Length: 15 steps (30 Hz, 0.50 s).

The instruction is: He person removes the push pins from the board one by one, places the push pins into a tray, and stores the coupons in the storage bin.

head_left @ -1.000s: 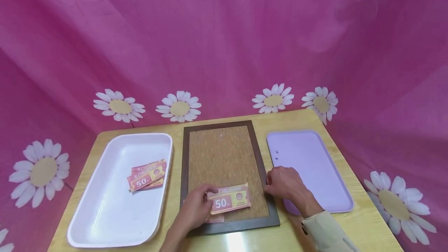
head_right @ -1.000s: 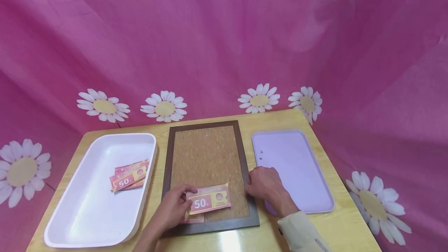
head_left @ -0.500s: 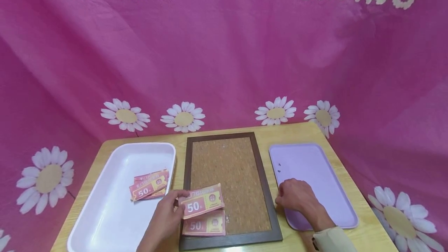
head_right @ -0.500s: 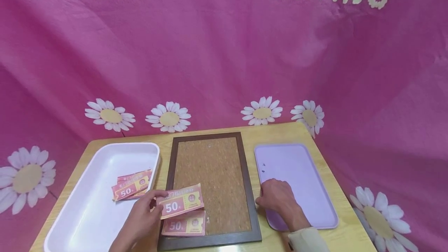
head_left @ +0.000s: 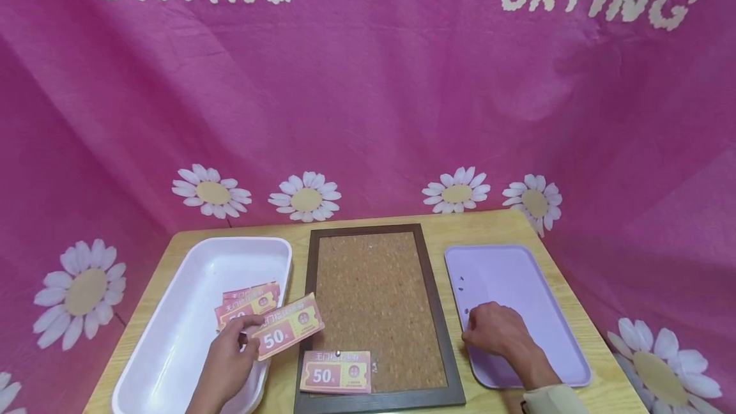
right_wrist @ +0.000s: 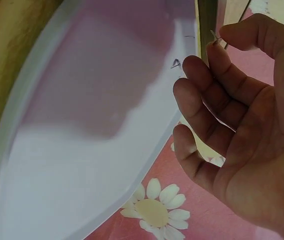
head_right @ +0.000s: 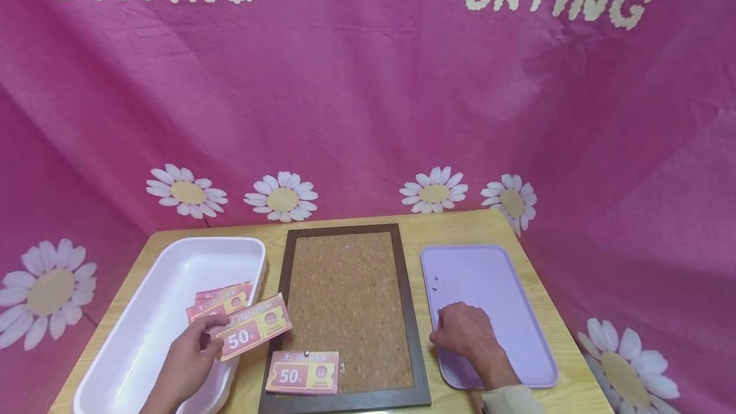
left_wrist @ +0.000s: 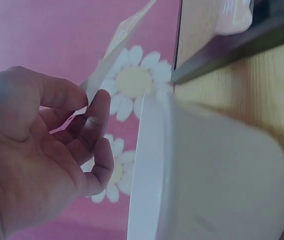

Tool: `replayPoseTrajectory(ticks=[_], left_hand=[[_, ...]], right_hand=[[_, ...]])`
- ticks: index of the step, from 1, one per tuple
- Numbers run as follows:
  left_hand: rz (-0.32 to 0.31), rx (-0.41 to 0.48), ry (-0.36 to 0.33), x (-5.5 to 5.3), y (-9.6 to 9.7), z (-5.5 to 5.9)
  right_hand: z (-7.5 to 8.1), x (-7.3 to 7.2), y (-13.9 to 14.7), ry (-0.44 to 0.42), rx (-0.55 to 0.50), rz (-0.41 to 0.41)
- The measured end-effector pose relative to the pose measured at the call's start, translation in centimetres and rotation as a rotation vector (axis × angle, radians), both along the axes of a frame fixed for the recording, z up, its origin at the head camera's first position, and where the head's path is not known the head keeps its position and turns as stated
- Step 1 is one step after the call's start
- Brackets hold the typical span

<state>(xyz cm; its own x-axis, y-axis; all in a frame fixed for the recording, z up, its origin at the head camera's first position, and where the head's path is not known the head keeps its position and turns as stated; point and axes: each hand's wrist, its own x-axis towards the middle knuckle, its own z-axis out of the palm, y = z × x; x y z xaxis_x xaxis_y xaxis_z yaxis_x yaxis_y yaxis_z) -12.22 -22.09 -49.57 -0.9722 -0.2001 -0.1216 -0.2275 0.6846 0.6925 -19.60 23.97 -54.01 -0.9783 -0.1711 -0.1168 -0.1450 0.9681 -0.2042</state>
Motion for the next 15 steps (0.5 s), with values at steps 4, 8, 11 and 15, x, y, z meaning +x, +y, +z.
replayPoseTrajectory(ticks=[4, 8, 11, 15], left_hand=[[0.039, -0.016, 0.001, 0.2, -1.4, -0.1], [0.075, -0.030, 0.026, 0.3, -2.3, -0.2], [0.098, -0.042, 0.031, 0.3, -2.8, -0.3], [0.113, -0.038, 0.013, 0.3, -3.2, -0.3]], right_hand=[[-0.4, 0.0, 0.2, -0.002, -0.007, -0.015], [-0.6, -0.1, 0.4, -0.003, -0.010, -0.022], [-0.7, -0.2, 0.6, -0.003, -0.013, -0.020], [-0.8, -0.2, 0.7, -0.018, -0.012, -0.025]])
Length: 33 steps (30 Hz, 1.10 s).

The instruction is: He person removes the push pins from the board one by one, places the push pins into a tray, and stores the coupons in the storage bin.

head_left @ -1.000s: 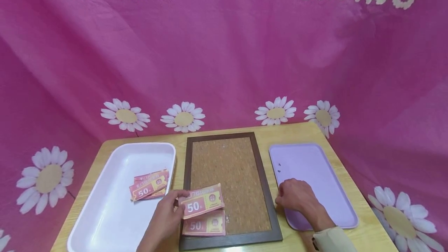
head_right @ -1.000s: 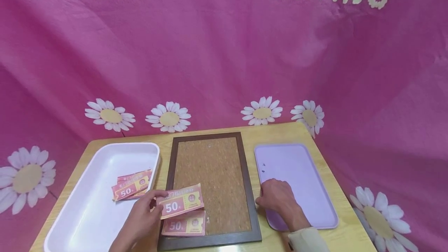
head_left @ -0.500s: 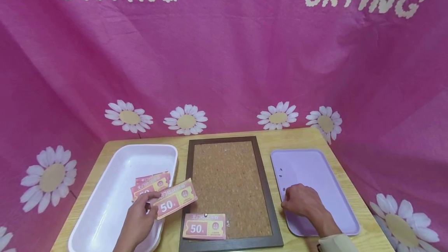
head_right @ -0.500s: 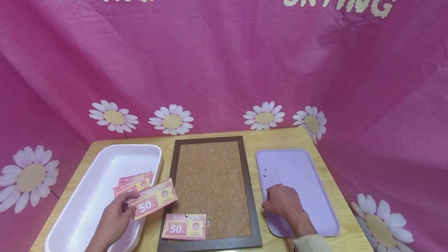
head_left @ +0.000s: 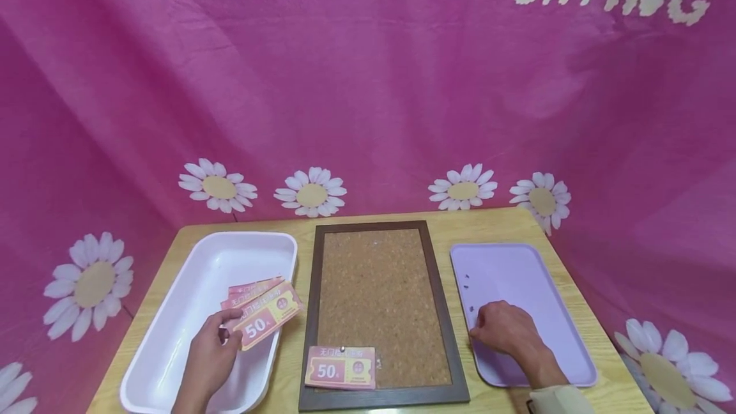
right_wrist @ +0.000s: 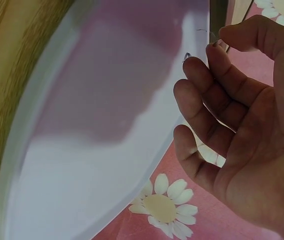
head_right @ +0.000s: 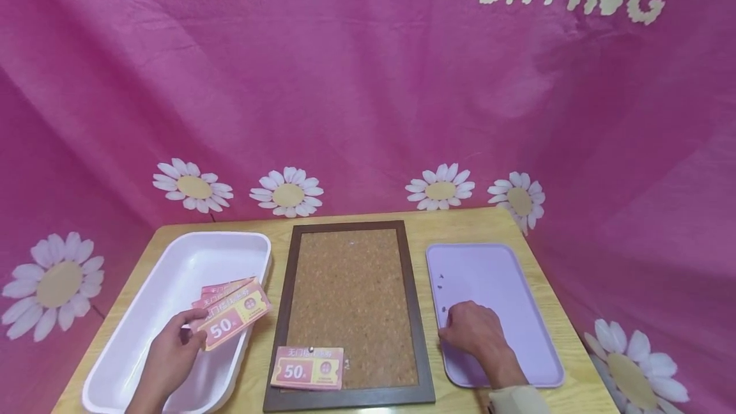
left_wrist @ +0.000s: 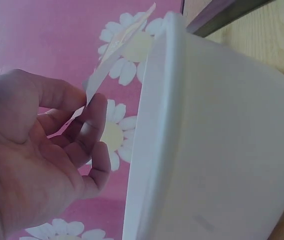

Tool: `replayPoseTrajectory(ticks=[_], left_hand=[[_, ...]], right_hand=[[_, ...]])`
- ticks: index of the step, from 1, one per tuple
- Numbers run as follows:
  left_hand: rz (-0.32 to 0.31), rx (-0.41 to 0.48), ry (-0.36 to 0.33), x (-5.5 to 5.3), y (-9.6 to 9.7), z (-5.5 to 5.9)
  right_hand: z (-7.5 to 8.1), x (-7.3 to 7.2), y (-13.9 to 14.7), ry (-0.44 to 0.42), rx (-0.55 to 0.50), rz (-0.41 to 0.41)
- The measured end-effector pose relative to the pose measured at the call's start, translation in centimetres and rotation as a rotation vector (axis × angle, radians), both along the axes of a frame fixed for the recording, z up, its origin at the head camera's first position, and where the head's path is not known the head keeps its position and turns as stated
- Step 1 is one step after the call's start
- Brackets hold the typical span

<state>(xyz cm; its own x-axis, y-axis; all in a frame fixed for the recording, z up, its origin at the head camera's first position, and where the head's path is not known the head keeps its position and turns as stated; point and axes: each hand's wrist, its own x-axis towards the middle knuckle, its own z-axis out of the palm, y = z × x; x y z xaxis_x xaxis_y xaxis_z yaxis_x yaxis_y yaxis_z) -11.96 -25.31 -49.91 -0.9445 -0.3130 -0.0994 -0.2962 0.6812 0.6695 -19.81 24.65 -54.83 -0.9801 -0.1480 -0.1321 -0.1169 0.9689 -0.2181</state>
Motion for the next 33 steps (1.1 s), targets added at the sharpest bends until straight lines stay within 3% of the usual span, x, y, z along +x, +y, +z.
replayPoseTrajectory(ticks=[11, 22, 27, 33], left_hand=[[0.038, -0.045, 0.062, -0.2, -1.5, -0.4], [0.060, -0.039, 0.086, -1.4, -2.6, 0.6], [0.054, -0.026, 0.054, -2.0, -2.9, 0.7], [0.053, -0.039, 0.086, -2.6, -3.4, 0.7]], right_hand=[[-0.3, -0.2, 0.1, -0.025, 0.006, -0.001], [-0.3, 0.0, 0.3, -0.017, -0.021, -0.005], [-0.3, 0.1, 0.6, -0.027, -0.021, -0.021], [-0.3, 0.3, 0.6, -0.022, -0.035, -0.026]])
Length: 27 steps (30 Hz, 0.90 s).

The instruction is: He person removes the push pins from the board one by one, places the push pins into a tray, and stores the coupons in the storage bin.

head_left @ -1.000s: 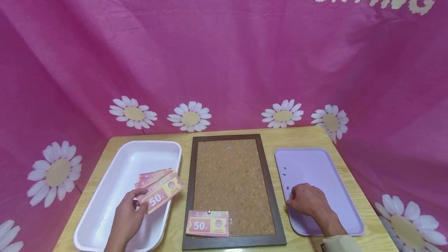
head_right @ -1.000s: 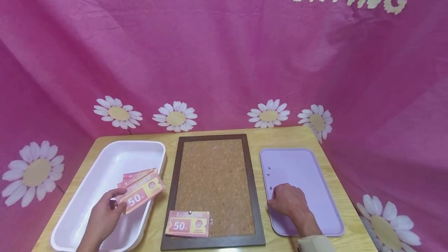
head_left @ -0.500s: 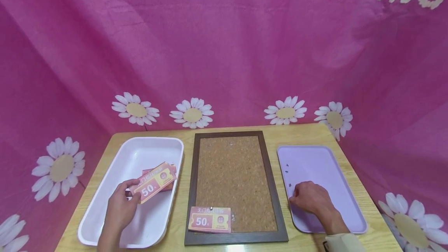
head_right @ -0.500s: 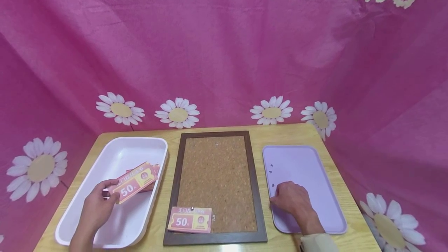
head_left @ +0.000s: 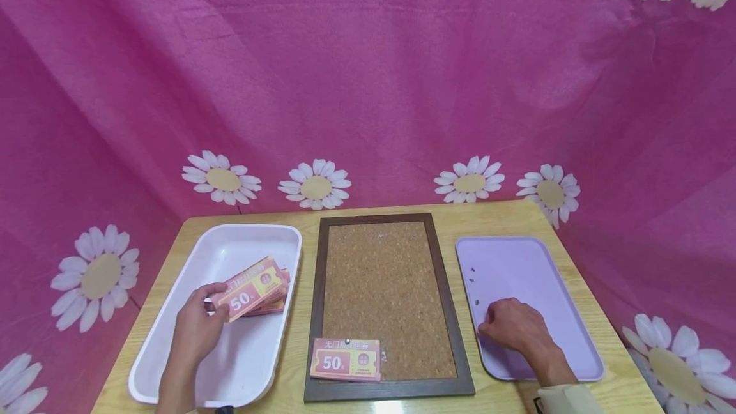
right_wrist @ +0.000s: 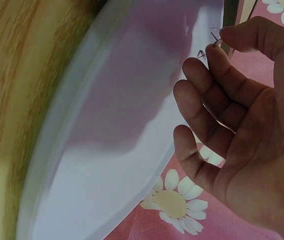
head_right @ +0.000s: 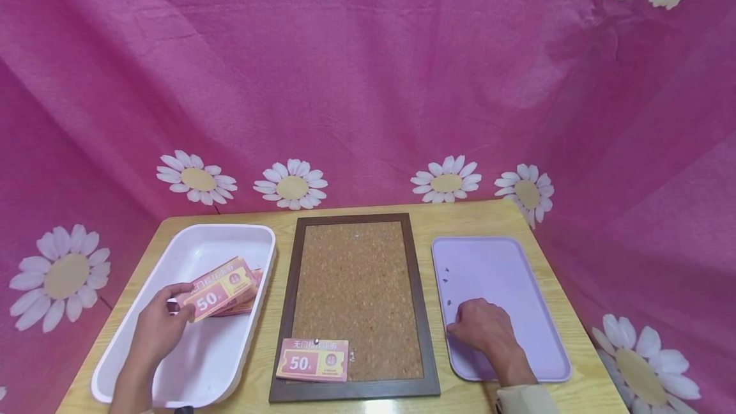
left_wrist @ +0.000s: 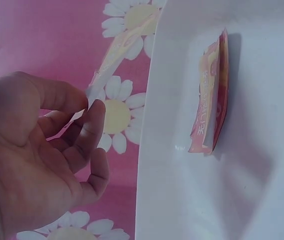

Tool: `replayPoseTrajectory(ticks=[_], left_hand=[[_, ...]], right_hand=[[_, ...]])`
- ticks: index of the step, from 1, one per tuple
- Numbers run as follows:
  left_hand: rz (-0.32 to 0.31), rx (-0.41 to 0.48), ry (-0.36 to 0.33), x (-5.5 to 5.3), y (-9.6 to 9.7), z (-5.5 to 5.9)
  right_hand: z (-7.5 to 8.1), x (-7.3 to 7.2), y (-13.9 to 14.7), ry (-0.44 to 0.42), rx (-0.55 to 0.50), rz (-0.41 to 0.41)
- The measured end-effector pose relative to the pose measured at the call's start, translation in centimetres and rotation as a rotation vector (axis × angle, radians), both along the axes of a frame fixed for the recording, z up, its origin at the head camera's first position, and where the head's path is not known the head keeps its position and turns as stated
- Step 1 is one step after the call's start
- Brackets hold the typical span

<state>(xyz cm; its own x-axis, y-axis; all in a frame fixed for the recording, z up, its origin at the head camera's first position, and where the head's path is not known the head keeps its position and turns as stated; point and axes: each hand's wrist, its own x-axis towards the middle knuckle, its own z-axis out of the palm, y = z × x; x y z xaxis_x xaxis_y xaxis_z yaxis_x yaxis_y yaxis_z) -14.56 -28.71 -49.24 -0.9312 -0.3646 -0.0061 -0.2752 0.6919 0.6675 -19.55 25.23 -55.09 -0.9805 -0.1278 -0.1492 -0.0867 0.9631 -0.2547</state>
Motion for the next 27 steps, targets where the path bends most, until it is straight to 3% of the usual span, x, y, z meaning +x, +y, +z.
replayPoseTrajectory(ticks=[14, 27], left_hand=[[-0.033, -0.027, -0.011, -1.5, -1.2, 0.1], [-0.056, 0.012, -0.139, -3.5, -1.8, -0.9]], right_hand=[[-0.6, 0.0, 0.0, -0.022, -0.003, -0.008], [-0.7, -0.2, 0.3, -0.003, 0.012, 0.006]])
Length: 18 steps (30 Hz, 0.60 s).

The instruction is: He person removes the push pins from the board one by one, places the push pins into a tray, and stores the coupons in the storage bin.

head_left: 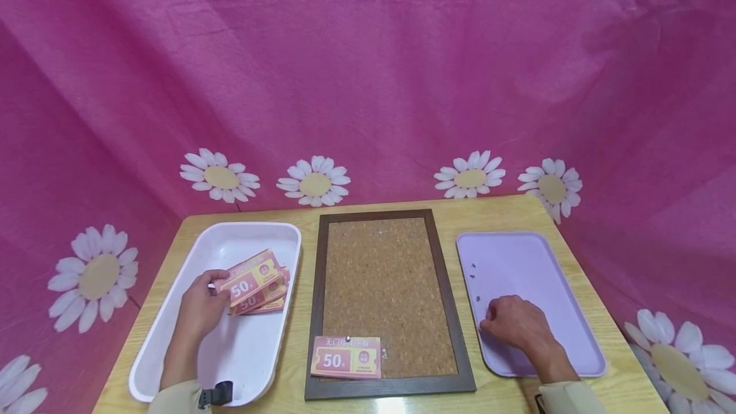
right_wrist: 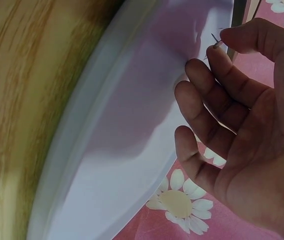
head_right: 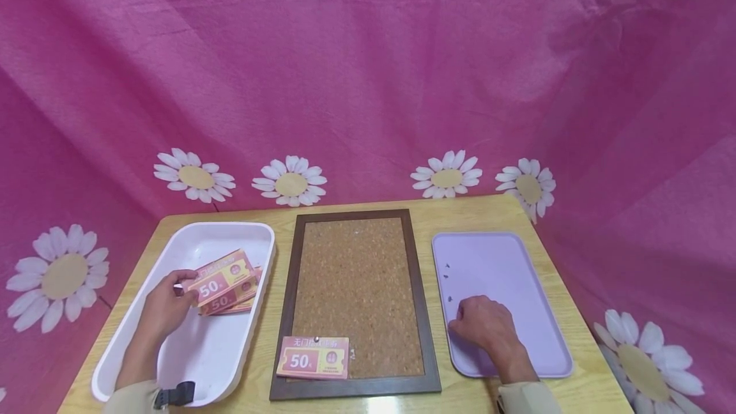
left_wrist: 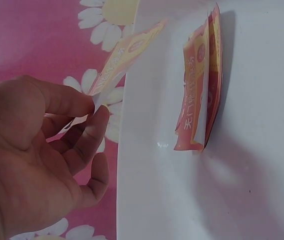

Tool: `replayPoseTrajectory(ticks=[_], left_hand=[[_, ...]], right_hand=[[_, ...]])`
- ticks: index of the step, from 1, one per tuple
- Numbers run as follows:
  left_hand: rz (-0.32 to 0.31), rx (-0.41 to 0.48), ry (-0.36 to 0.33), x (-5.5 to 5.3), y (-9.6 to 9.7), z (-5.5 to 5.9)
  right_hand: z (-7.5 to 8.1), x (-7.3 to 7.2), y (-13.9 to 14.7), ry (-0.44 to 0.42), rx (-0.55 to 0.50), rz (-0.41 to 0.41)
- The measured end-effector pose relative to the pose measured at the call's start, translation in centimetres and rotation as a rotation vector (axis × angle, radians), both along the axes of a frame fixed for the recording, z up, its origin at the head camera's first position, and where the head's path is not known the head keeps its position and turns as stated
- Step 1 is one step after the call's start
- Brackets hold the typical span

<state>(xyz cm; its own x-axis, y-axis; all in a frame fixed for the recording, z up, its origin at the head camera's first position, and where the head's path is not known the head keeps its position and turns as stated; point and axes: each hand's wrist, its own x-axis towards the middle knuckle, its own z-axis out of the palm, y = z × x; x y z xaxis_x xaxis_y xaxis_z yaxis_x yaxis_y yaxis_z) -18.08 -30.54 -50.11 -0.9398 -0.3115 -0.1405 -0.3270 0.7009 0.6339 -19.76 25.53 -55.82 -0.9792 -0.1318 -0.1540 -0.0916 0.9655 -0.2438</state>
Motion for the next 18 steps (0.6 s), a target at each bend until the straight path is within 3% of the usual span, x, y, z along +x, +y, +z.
replayPoseTrajectory(ticks=[9, 18], left_hand=[[-0.012, 0.012, -0.069, -0.9, 0.0, -0.2], [-0.096, -0.019, -0.066, -1.3, -0.6, -1.8]], right_hand=[[-0.2, -0.1, 0.1, 0.017, -0.008, -0.001], [-0.2, -0.2, 0.3, 0.001, -0.022, -0.005]])
